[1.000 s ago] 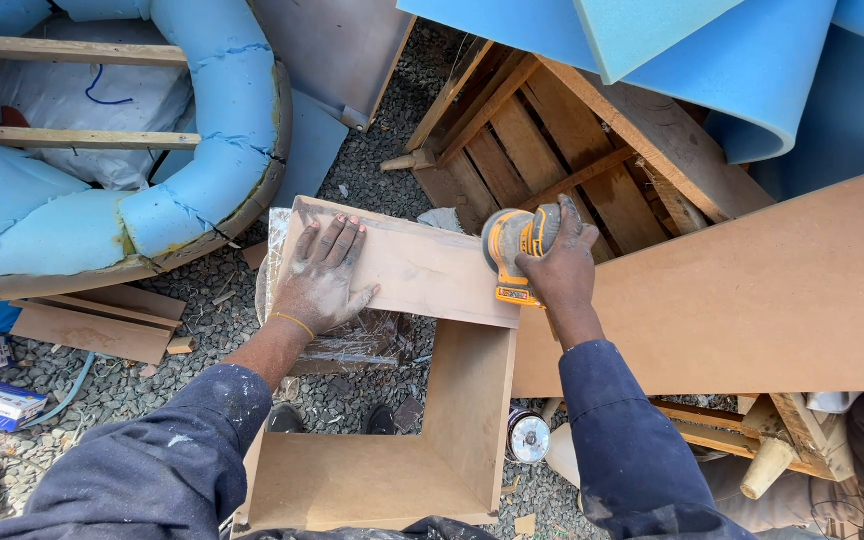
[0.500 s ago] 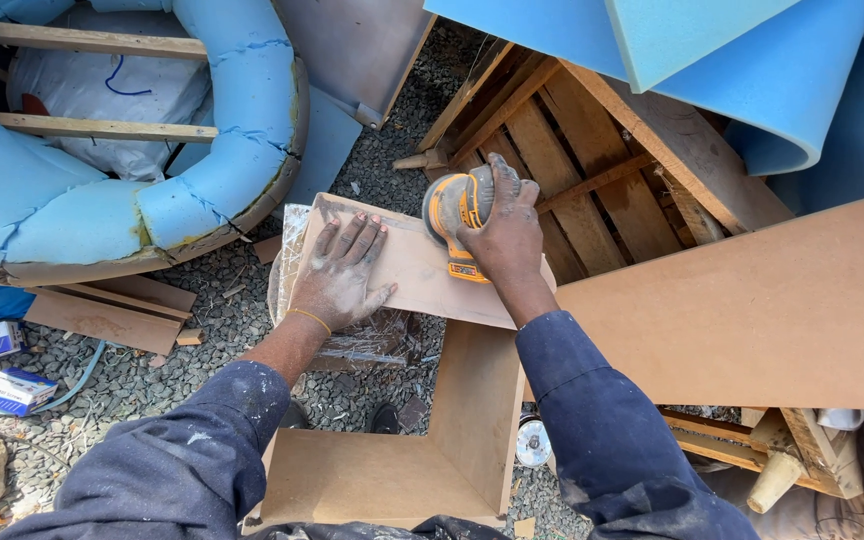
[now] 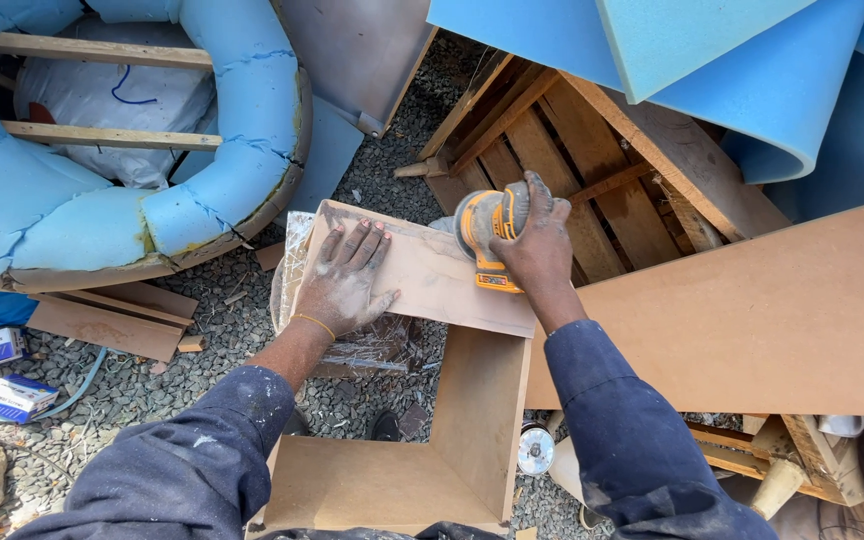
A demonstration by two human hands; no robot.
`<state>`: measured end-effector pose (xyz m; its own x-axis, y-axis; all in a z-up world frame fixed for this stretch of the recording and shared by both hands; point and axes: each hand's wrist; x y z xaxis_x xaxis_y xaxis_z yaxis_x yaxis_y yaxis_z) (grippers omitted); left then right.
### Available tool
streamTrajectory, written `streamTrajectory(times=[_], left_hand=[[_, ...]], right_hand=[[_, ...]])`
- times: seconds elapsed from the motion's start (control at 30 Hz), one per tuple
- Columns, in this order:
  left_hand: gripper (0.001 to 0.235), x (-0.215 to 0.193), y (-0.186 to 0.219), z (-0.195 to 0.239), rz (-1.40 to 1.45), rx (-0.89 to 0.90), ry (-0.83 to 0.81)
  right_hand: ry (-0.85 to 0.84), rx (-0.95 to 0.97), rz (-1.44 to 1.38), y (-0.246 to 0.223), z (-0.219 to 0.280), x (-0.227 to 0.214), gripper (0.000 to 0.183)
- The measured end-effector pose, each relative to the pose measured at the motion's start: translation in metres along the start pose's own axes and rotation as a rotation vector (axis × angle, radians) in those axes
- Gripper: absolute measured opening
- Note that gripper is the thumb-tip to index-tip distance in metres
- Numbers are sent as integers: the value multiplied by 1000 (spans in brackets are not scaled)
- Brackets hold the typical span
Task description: The person uses an electric orbital sander to smooth the surfaces of a wooden drawer. They systematically sand the top, sides, and interior surfaces of the drawer while holding it steady with their other hand.
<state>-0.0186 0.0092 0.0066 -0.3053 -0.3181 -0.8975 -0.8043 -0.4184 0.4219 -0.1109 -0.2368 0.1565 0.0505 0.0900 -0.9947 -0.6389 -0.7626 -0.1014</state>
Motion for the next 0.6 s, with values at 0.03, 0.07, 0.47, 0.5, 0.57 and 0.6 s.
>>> streamTrajectory(times=[0.03, 0.07, 0.47, 0.5, 0.57, 0.6], left_hand=[[88, -1, 0, 0, 6, 3, -1], [89, -1, 0, 1, 13, 3, -4], [94, 4, 4, 1, 37, 2, 32], [94, 2, 2, 2, 34, 0, 30], [93, 1, 2, 3, 4, 16, 60], [93, -1, 2, 4, 9, 21, 56]], right_hand=[[-10, 21, 9, 4, 0, -1, 99], [-22, 42, 17, 8, 1, 0, 99], [-35, 1, 34, -46, 5, 0, 99], [-37, -1, 30, -55, 7, -1, 99], [-32, -26, 31, -70, 13, -5, 98], [-34, -18, 35, -73, 14, -3, 98]])
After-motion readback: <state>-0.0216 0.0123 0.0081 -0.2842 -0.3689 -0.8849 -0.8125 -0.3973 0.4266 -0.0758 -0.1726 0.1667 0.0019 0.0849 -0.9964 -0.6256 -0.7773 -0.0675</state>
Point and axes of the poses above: each hand's wrist, its own z-axis away from the middle knuckle, its own x-axis out of the palm, y = z × x, and after that the axes turned 14 degrees about z, right-handed
